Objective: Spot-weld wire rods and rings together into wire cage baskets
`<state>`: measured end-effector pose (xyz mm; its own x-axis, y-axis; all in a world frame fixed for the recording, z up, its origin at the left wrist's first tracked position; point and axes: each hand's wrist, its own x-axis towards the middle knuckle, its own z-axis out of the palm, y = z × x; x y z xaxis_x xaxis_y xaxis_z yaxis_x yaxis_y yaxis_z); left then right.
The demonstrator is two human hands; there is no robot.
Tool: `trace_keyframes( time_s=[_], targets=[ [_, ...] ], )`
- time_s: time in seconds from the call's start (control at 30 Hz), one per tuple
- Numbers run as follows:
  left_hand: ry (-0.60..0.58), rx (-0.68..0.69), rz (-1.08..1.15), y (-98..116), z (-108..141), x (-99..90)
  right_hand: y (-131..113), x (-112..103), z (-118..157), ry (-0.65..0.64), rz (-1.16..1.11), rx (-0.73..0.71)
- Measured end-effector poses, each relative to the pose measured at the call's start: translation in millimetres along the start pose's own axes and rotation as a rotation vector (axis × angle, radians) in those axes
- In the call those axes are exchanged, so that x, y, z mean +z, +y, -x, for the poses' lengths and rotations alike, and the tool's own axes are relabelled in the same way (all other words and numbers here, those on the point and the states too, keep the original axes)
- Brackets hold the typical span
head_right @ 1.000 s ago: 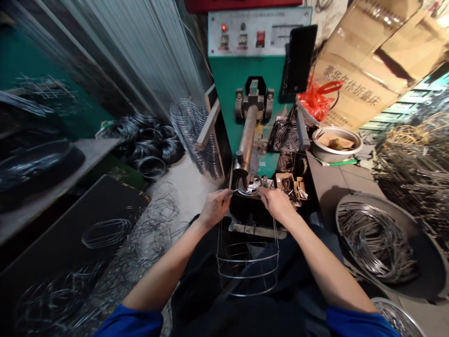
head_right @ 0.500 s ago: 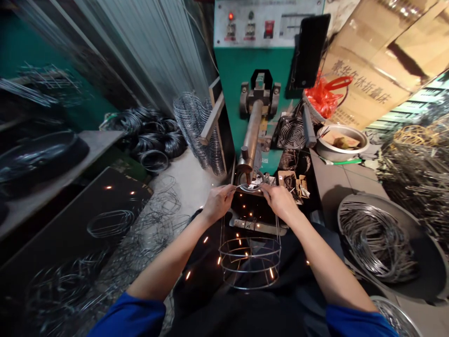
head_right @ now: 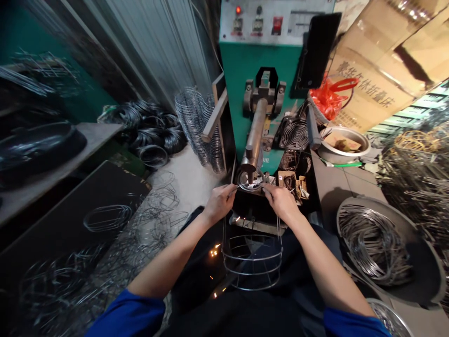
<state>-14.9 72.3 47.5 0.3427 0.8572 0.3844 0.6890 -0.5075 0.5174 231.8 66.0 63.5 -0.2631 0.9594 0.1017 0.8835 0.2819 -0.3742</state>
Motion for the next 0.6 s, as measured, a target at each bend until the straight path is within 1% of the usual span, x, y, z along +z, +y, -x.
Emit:
trace_keyframes(
  time_s=[0.17,0.23,0.3,0.37,0.43,0.5,0.57,0.6],
  targets=[
    [-0.009,-0.015,0.001,2.0,1.4,-1.1,-1.7,-0.6,0.7,0.043,-0.094,0.006],
    [-0.003,-0.022,0.008,3.6,1.2,-0.4,-1.1,-1.8,2.1,0.054,-0.166,0.038],
    [-0.003,-0.041,0.024,3.8,-1.1,0.2,1.3,-2.5,3.8,0.013,-0.291,0.108],
    [0.000,-0.084,0.060,1.2,-4.0,-0.7,4.5,-0.8,5.2,-0.058,-0.480,0.184],
    [-0.001,-0.168,0.153,-3.3,-3.2,-4.6,6.5,3.6,6.5,-0.101,-0.675,0.228],
    [-0.016,-0.293,0.323,-6.3,7.0,-10.9,6.1,8.7,8.8,-0.090,-0.794,0.244],
    [-0.025,-0.453,0.543,-5.4,29.9,-15.3,4.4,11.6,12.9,-0.029,-0.795,0.227],
    [0.016,-0.548,0.650,-3.8,45.6,-14.8,4.0,11.9,15.5,0.017,-0.759,0.205]
  ],
)
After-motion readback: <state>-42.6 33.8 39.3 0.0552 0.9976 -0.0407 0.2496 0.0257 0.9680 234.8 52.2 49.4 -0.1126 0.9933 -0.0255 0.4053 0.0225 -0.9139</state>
